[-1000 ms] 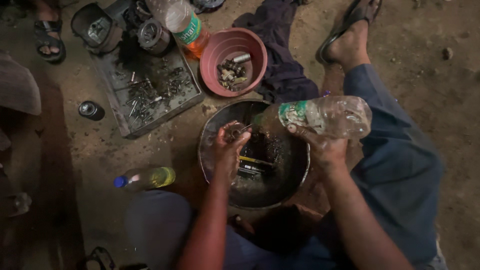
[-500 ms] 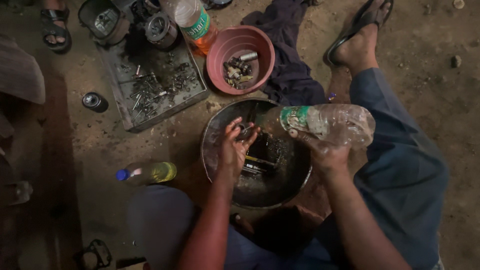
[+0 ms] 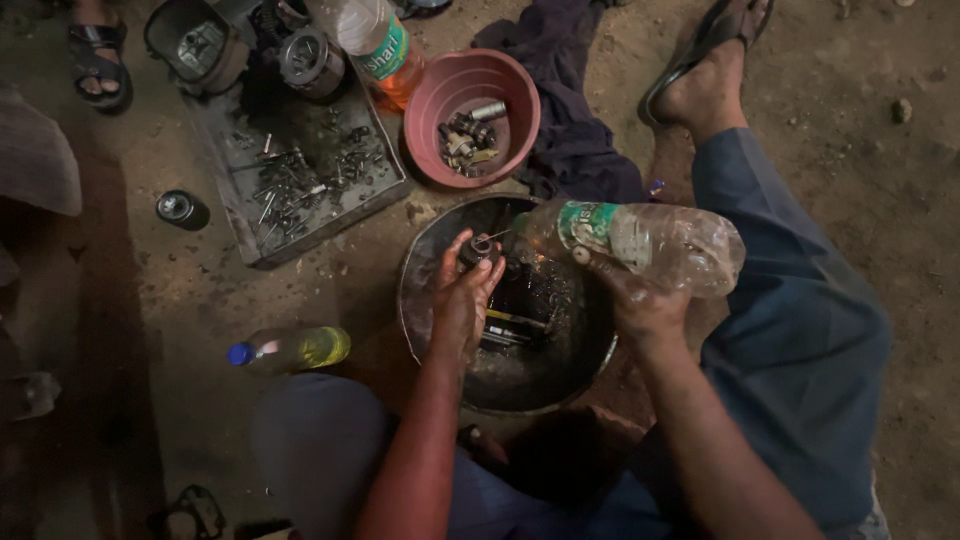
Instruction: The person sits on the floor and cleans various small mechanical parts by hand in a metal bowl filled with liquid. They repeatedly pick up parts, rub them, and pour a clear liquid from a plastic bottle onto them to rinse them.
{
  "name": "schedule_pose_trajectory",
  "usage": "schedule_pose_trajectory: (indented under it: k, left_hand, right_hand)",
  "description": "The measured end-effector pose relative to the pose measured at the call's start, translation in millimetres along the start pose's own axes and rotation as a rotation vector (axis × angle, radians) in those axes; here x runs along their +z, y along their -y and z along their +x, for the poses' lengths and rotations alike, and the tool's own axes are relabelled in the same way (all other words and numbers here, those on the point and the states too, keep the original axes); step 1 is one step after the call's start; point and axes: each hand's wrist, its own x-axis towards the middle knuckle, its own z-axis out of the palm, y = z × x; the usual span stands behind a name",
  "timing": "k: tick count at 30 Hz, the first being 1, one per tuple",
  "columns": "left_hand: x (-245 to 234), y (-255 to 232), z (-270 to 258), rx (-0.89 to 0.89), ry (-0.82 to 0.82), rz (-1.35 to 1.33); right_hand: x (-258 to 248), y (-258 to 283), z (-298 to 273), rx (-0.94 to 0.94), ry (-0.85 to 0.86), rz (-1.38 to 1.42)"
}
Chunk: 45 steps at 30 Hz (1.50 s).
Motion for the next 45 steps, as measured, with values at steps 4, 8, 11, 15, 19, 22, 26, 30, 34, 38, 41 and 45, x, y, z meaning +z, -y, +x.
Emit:
schedule_pose_trajectory:
  k: [4,8,11,15,19,22,26,30,34,38,41,45]
  left_hand:
    - [-2.9,2.4,1.6,0.014,0.037,-0.047]
    - [0.2,-0.3,-0.2,-0.014,0.014,0.007]
    - [2.8,-5.2,-2.8,-0.027,0.023,0.046]
    - [-0.9,-9.2,-5.5,0.038,0.111,0.029]
    - [3.8,-12.4,-8.7,0.009,0.060,0.056]
    - [3.7,-10.7,-6.9,-0.017,0.012,0.035]
    - [-19.0,5.6,6.5,0.019,0.109,0.033]
    - [-33.8,26.7,17.5,-0.013,0.006,0.073]
    - [-15.4,25.6,7.3,0.012,-0.112,0.231]
    - [-0.5,5.3,-6.2,-0.152,-0.184,0.267]
    - [4.7,-0.1,-2.3,-0.112,-0.087,-0.018]
    - [1.2,-0.6,-5.1,-0.093,0.040,-0.215]
  right_hand:
    - [-1.9,1.2,3.0,0.002,0.007,-0.055]
    - [-4.8,14.2,8.5,0.574,0.024,0.743]
    - [-6.9,14.3,10.4,0.813,0.060,1.111]
    - [-14.7,7.4,9.6,0.359,0.063,0.447]
    - [-16.9,0.7,10.7,-0.069,0.004,-0.068]
    - [-15.2,-0.6,8.3,0.050,0.079,0.163]
    - [-19.7,6.1,10.3,0.250,0.133,0.582]
    - [-24.7,9.8,19.3,0.238,0.142,0.637]
    - [-21.4,11.3,18.9,0.372,0.167,0.870]
    - [-13.0,7.9,12.1,-0.026,0.083,0.331]
    - [-9.7,5.1,17.5,0.109,0.082,0.373]
    - [-14.6,7.1,30.4,1.032,0.138,1.223]
